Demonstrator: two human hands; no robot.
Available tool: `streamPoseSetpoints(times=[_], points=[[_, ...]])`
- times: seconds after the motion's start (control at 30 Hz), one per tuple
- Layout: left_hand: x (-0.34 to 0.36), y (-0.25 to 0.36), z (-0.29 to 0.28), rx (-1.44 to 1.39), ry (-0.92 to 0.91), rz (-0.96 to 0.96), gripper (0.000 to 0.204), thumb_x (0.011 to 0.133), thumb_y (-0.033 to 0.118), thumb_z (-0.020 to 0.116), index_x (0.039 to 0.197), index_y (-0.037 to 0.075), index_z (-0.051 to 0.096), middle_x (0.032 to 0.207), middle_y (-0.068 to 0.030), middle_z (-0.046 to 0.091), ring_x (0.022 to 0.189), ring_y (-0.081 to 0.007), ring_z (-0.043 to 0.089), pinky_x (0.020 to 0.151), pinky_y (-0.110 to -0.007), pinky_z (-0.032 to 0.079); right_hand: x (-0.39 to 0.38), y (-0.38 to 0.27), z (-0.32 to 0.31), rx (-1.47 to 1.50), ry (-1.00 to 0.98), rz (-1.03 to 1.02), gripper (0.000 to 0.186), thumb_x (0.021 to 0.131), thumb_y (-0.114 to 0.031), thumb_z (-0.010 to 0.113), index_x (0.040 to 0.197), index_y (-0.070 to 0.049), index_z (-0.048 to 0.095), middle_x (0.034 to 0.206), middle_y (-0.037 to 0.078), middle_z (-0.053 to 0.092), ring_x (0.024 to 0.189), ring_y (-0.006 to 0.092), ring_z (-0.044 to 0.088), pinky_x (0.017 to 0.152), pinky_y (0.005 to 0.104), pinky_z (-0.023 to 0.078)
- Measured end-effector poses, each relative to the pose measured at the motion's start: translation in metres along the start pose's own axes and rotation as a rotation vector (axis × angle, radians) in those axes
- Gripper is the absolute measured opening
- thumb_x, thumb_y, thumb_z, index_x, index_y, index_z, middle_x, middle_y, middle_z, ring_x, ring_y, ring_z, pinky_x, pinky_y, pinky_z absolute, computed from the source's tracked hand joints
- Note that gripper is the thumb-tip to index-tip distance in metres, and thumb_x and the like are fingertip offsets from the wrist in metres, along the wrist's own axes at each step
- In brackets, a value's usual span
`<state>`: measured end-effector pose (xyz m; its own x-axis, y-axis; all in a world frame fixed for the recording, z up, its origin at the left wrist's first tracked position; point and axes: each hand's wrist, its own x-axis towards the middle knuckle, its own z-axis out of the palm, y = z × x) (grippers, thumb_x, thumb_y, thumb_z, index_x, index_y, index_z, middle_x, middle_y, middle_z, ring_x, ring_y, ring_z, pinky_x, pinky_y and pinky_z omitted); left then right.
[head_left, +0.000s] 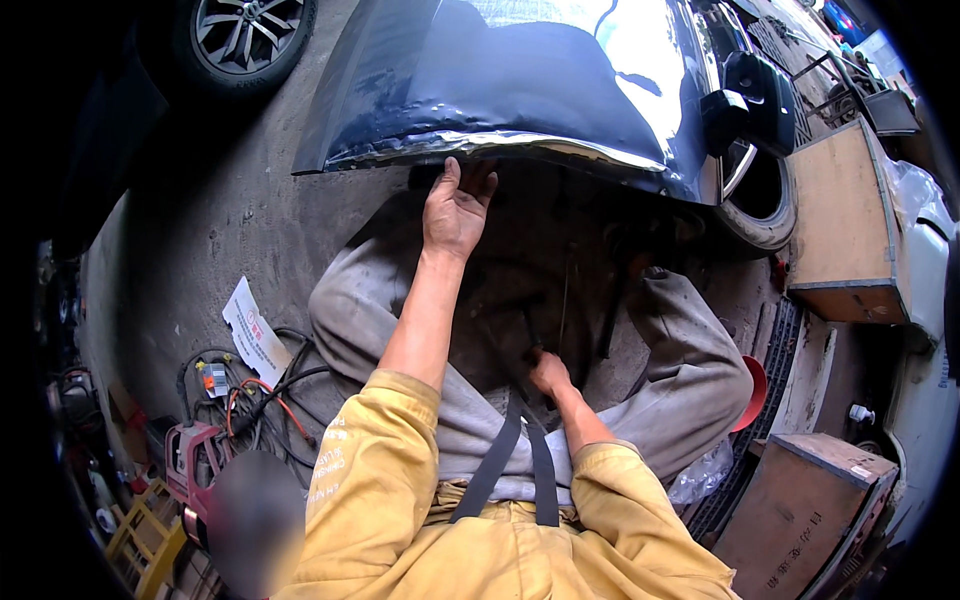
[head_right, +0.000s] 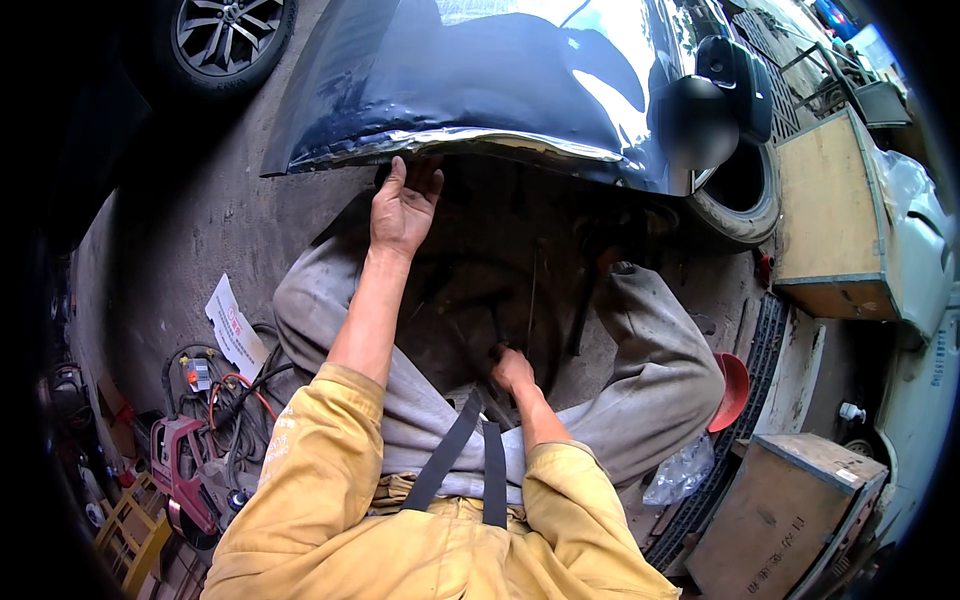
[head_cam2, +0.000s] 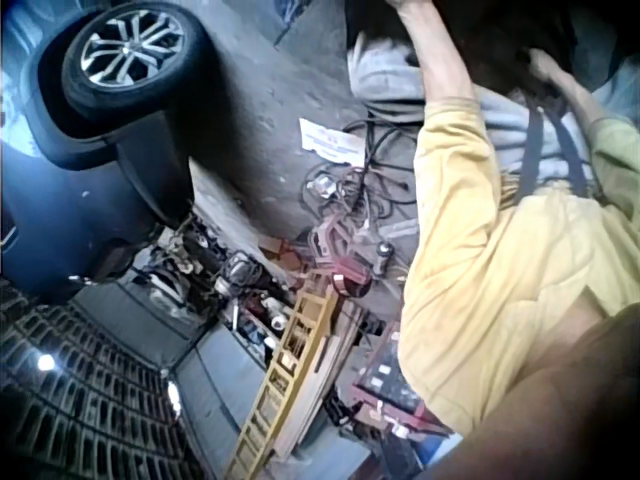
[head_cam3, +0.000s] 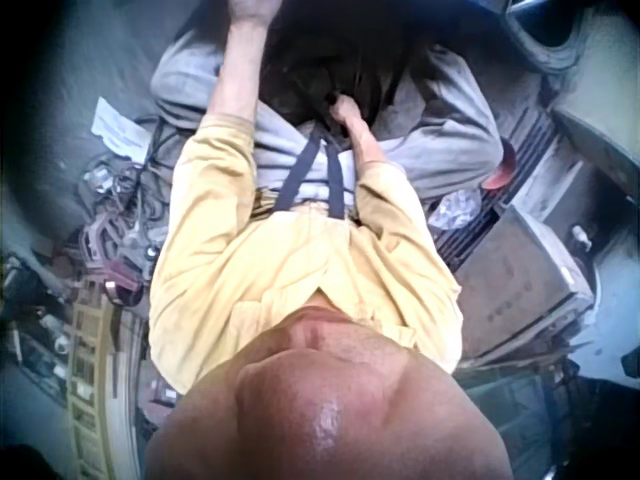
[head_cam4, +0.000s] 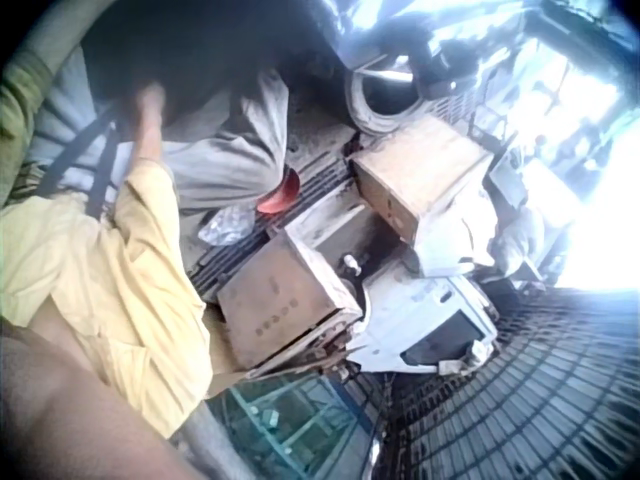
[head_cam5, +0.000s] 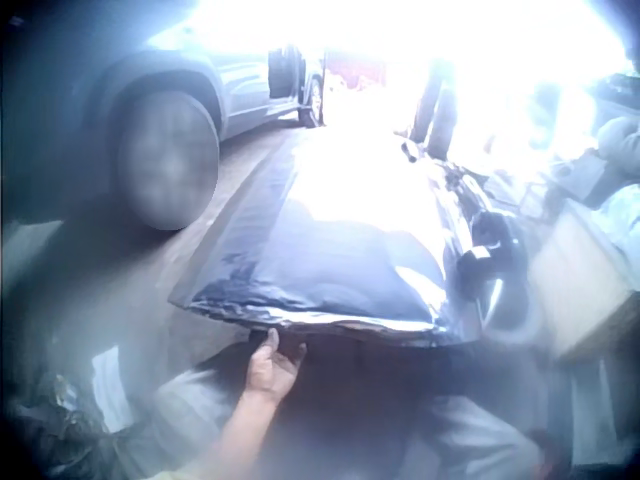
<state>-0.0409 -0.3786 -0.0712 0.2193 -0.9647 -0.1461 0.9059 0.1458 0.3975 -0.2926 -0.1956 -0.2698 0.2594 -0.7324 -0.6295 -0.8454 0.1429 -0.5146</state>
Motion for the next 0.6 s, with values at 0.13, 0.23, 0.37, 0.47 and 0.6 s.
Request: streamPoseSetpoints(times=[0.13,0.23,0.37,0.47,0.6], points=[[0.0032,-0.0041,-0.0018,0.061,0.0,0.016,0.022,0.098,0.026,0.059,0.112,0.01,0.063,0.114,-0.0059,0.069,0.112,-0.023,0.063,0.095,-0.039,0.049,-0.0018,0.0026,0.0002,-0.022,0.0,-0.016,0.04,0.081,-0.013,0.051,0.117,-0.018,0.068,0.117,0.021,0.065,0.111,0.0386,0.061,0.096,0.0461,0.05],[0.0046,-0.0043,-0.0032,0.07,0.027,0.023,0.02,0.097,0.024,0.06,0.11,0.01,0.063,0.113,-0.0059,0.069,0.11,-0.0231,0.065,0.093,-0.039,0.052,-0.0039,0.0011,-0.0045,-0.012,-0.018,0.003,0.039,0.082,-0.014,0.051,0.117,-0.018,0.068,0.118,0.021,0.065,0.111,0.0387,0.061,0.096,0.046,0.05],[0.0058,-0.002,-0.0065,0.115,0.053,0.041,0.023,0.095,0.023,0.064,0.111,0.006,0.062,0.11,-0.0076,0.069,0.107,-0.0272,0.067,0.086,-0.035,0.055,-0.0017,0.0045,-0.0022,-0.017,-0.012,-0.006,0.037,0.083,-0.014,0.052,0.117,-0.019,0.068,0.117,0.022,0.065,0.112,0.0384,0.06,0.096,0.0458,0.05],[0.0058,-0.0018,-0.0067,0.218,0.08,0.073,0.025,0.093,0.027,0.068,0.106,0.006,0.064,0.107,-0.0091,0.07,0.102,-0.0261,0.069,0.081,-0.034,0.056,-0.0038,0.0047,-0.0029,-0.007,-0.014,-0.002,0.038,0.084,-0.014,0.051,0.117,-0.02,0.068,0.118,0.022,0.064,0.112,0.0385,0.06,0.097,0.0455,0.049],[0.0094,0.0,-0.0077,0.348,0.085,0.118,0.025,0.091,0.029,0.07,0.1,0.006,0.065,0.098,-0.0098,0.071,0.093,-0.0249,0.071,0.074,-0.032,0.058,-0.0022,0.0064,-0.0036,0.006,-0.008,-0.02,0.039,0.084,-0.015,0.051,0.118,-0.02,0.068,0.121,0.022,0.063,0.112,0.0386,0.06,0.097,0.0454,0.049]])
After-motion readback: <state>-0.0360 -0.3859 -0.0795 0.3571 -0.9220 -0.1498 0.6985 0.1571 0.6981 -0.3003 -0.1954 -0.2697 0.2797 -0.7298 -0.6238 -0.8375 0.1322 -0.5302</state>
